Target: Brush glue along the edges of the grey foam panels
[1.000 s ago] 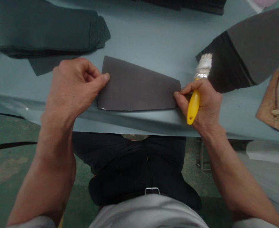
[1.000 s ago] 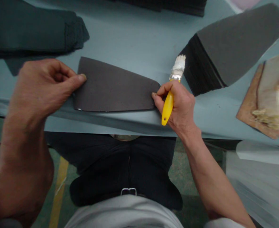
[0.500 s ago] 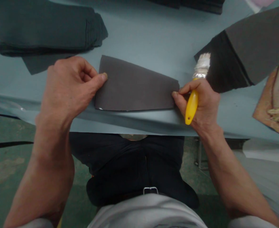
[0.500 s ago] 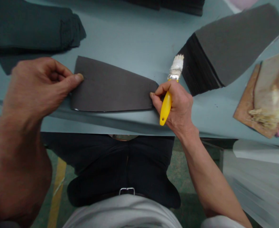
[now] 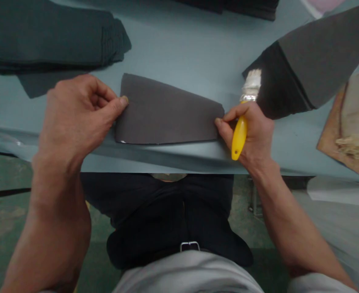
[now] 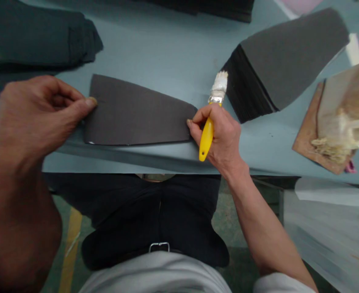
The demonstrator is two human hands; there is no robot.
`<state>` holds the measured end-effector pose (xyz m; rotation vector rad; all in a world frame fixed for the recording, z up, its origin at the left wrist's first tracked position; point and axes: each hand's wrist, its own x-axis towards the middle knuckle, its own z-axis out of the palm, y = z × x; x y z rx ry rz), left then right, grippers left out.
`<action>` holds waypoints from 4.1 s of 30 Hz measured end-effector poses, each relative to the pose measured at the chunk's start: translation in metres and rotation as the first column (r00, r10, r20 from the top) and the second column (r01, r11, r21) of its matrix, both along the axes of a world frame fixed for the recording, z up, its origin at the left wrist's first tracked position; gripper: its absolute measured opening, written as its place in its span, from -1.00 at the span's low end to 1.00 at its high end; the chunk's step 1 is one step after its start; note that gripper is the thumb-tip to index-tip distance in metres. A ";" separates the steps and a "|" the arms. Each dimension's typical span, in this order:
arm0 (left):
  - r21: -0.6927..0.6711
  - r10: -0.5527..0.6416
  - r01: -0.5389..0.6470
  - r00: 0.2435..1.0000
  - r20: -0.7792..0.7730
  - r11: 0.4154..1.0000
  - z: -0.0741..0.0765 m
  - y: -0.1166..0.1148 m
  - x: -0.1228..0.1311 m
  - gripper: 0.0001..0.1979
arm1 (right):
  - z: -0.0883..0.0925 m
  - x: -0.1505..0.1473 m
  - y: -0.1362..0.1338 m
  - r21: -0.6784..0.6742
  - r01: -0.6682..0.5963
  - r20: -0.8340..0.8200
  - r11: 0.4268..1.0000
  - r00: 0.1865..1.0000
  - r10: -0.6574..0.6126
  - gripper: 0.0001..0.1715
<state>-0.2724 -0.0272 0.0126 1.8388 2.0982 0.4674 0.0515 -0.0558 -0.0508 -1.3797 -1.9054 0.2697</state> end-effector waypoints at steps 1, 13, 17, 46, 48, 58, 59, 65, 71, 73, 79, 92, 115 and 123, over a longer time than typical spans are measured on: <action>0.000 0.001 -0.001 1.000 0.001 1.000 0.000 0.000 0.000 -0.74 | 0.000 0.000 0.000 0.002 0.002 0.001 1.000 1.000 -0.002 -0.80; -0.004 0.089 -0.089 0.996 -0.030 0.996 0.004 -0.005 -0.013 -0.60 | 0.006 -0.007 -0.002 -0.012 0.036 -0.007 0.999 0.999 -0.036 -0.84; 0.201 -0.034 0.061 0.990 -0.136 0.978 0.002 -0.016 0.005 -0.58 | 0.007 -0.010 -0.001 -0.021 0.035 -0.028 0.999 0.999 -0.036 -0.85; 0.133 -0.475 0.515 0.845 -0.246 0.847 -0.038 -0.025 0.109 -0.35 | 0.007 -0.012 -0.002 0.118 -0.016 0.056 0.993 0.998 0.009 -0.85; 0.145 -0.481 0.514 0.851 -0.211 0.845 -0.039 -0.024 0.110 -0.35 | 0.006 -0.011 -0.004 0.132 0.016 0.053 0.991 0.998 -0.023 -0.85; 0.145 -0.476 0.498 0.864 -0.163 0.855 -0.037 -0.025 0.112 -0.35 | 0.037 -0.035 -0.021 0.206 0.034 -0.201 0.978 0.980 0.008 -0.81; 0.143 -0.474 0.498 0.864 -0.172 0.855 -0.037 -0.026 0.113 -0.35 | 0.039 -0.041 -0.021 0.173 0.047 -0.263 0.984 0.965 0.001 -0.82; 0.111 -0.467 0.499 0.855 -0.224 0.860 -0.035 -0.029 0.114 -0.36 | 0.029 -0.073 0.003 0.016 0.080 -0.516 0.997 0.854 -0.060 -0.84; 0.069 -0.488 0.512 0.846 -0.215 0.856 -0.031 -0.028 0.112 -0.39 | 0.012 -0.082 0.023 -0.001 0.141 -0.394 0.990 0.910 -0.130 -0.85; 0.066 -0.499 0.521 0.841 -0.208 0.851 -0.030 -0.027 0.111 -0.39 | 0.011 -0.083 0.022 0.011 0.148 -0.352 0.989 0.926 -0.135 -0.87; 0.086 -0.518 0.545 0.827 -0.218 0.834 -0.034 -0.027 0.104 -0.37 | 0.009 -0.086 0.018 0.020 0.139 -0.276 0.990 0.952 -0.128 -0.90; 0.160 -0.504 0.552 0.823 -0.263 0.818 -0.043 -0.029 0.058 -0.18 | 0.002 -0.085 0.015 -0.003 0.126 -0.104 0.992 0.987 -0.125 -0.92; 0.367 -0.138 0.177 0.982 -0.130 0.913 -0.052 -0.081 -0.045 -0.35 | 0.001 -0.086 0.018 0.076 0.085 -0.088 0.993 0.993 -0.078 -0.93; 0.360 -0.427 0.473 0.881 -0.206 0.804 -0.053 -0.086 0.000 -0.20 | 0.001 -0.086 0.017 0.098 0.086 -0.069 0.991 0.994 -0.080 -0.91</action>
